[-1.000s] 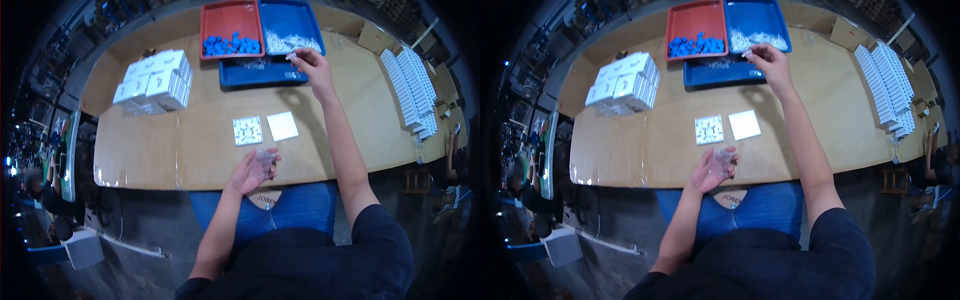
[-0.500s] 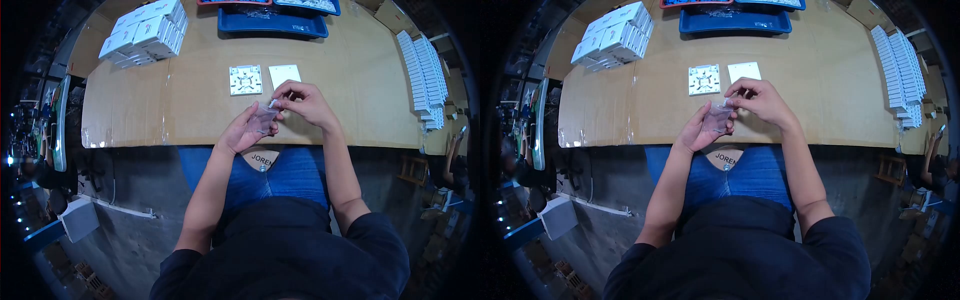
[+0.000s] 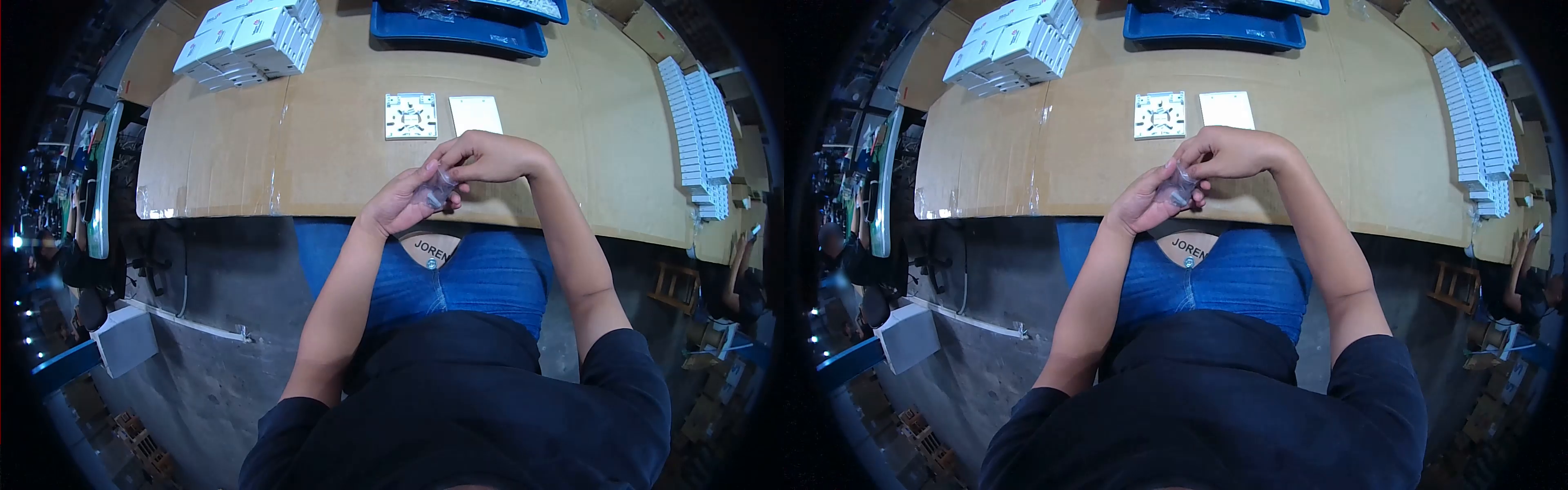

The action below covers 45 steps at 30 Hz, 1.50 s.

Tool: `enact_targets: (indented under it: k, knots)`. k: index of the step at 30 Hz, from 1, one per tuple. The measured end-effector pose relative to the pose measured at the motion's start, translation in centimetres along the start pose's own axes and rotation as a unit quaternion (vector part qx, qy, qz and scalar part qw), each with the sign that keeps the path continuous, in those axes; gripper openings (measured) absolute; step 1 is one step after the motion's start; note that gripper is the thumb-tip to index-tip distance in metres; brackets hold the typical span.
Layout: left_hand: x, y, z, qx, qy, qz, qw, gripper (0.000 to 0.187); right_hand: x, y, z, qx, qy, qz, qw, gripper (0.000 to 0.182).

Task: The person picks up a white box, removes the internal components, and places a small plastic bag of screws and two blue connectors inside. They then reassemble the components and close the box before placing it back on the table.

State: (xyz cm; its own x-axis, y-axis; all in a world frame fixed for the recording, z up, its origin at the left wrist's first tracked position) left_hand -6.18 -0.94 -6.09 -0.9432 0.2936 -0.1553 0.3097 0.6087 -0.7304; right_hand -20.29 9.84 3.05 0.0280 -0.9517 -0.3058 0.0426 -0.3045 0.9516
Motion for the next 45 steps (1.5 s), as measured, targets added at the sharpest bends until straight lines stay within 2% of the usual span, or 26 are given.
enact_targets:
  k: [2,4,5,6,8,9,12,13,17,18,21,22,24,25,26,27,28,30,32,34,36,38,40,42,44,45]
  knots:
    - [0.0,-0.3,-0.3,-0.040,0.012,-0.019,0.999,0.055,-0.2,0.2,0.3,0.009,0.007,-0.022,1.000,0.022]
    - [0.4,-0.2,0.0,-0.046,0.027,-0.018,0.998,0.055,-0.5,0.1,0.9,0.047,-0.053,0.025,0.997,0.030]
    - [0.4,-0.1,0.1,-0.050,0.038,-0.014,0.998,0.056,-0.5,-0.3,0.9,0.021,-0.055,0.064,0.996,0.043]
    - [0.3,-0.1,0.1,-0.053,0.039,-0.012,0.998,0.056,-0.5,-0.2,0.5,0.022,-0.056,0.062,0.996,0.043]
    - [0.1,-0.2,0.0,-0.038,0.037,-0.012,0.999,0.055,-0.3,-0.2,-0.8,0.012,-0.012,-0.019,1.000,0.048]
    - [0.2,-0.1,0.1,-0.037,0.037,-0.012,0.999,0.055,-0.3,0.1,-1.2,-0.051,-0.012,-0.050,0.997,0.053]
    - [0.1,0.5,0.5,-0.026,0.025,-0.020,0.999,0.054,0.0,-0.3,-1.0,0.009,-0.036,-0.029,0.999,0.053]
    - [0.1,0.5,0.5,-0.034,0.029,-0.025,0.999,0.054,0.3,-0.3,-0.6,0.033,-0.022,0.012,0.999,0.053]
    - [0.1,0.5,0.6,-0.053,0.032,-0.025,0.998,0.052,0.9,-0.4,-0.8,0.047,0.003,0.010,0.999,0.056]
    - [0.1,0.5,0.6,-0.043,0.030,-0.024,0.998,0.052,1.0,-0.6,-1.3,0.031,0.020,-0.038,0.999,0.057]
    - [0.1,0.3,0.5,-0.021,0.020,-0.023,0.999,0.050,0.9,0.4,-1.4,0.006,0.019,-0.072,0.997,0.057]
    - [0.0,0.1,0.2,-0.020,0.014,-0.025,0.999,0.055,0.8,0.7,-0.9,0.000,0.015,-0.071,0.997,0.057]
    - [0.2,0.0,0.1,-0.055,0.037,-0.019,0.998,0.058,0.5,1.5,0.7,-0.006,-0.013,-0.013,1.000,0.055]
    - [0.2,0.0,-0.1,-0.055,0.028,-0.013,0.998,0.067,0.5,1.8,2.2,-0.048,-0.027,0.055,0.997,0.042]
    - [0.3,-0.2,-0.2,-0.051,0.031,-0.015,0.998,0.067,0.3,1.9,3.8,-0.052,-0.030,0.058,0.996,0.042]
    - [0.2,-0.6,-0.5,-0.066,0.032,-0.007,0.997,0.070,-0.2,2.8,5.4,-0.066,-0.093,0.080,0.990,0.038]
    - [0.1,-0.8,-0.7,-0.082,0.033,0.002,0.996,0.074,-0.6,3.4,7.2,-0.079,-0.154,0.102,0.980,0.034]
    - [0.2,-0.9,-0.8,-0.076,0.029,-0.002,0.997,0.076,-0.5,3.1,12.6,-0.112,-0.245,0.081,0.960,0.025]
    - [0.3,-0.7,-0.5,-0.095,0.031,0.001,0.995,0.078,-0.1,2.1,18.2,-0.106,-0.350,0.111,0.924,0.024]
    - [0.4,-0.9,-0.5,-0.086,0.024,0.001,0.996,0.078,0.0,1.8,23.0,-0.213,-0.454,0.129,0.856,0.024]
    - [0.5,-0.7,-0.4,-0.105,0.030,0.012,0.994,0.077,0.1,1.6,27.0,-0.311,-0.520,0.082,0.792,0.025]
    - [0.6,-0.7,-0.4,-0.104,0.032,0.006,0.994,0.078,0.7,1.5,29.7,-0.315,-0.540,0.074,0.777,0.024]
    - [0.6,-0.8,-0.5,-0.110,0.041,0.002,0.993,0.080,1.0,2.7,30.5,-0.378,-0.564,0.023,0.734,0.022]
    - [0.7,-1.0,-0.6,-0.104,0.038,-0.001,0.994,0.081,1.7,2.8,31.2,-0.407,-0.566,0.013,0.717,0.021]
    - [0.7,-1.3,-1.0,-0.118,0.038,0.007,0.992,0.078,2.5,2.4,32.6,-0.487,-0.556,0.020,0.674,0.020]
    - [0.7,-1.3,-0.9,-0.114,0.031,0.010,0.993,0.078,2.9,2.3,32.9,-0.493,-0.548,0.000,0.675,0.020]
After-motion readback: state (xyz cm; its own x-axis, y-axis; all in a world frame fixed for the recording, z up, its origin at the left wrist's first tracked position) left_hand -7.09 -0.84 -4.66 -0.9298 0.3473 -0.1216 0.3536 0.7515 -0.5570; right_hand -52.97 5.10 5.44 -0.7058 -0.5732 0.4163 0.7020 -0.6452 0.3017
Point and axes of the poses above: each hand's wrist, its own x-axis towards the middle knuckle, its own z-axis out of the back of the hand, y = z × x, the point moved 3 cm from there along x, towards the middle knuckle, and after that the axes turned 15 degrees about x, right-handed, at the moved point
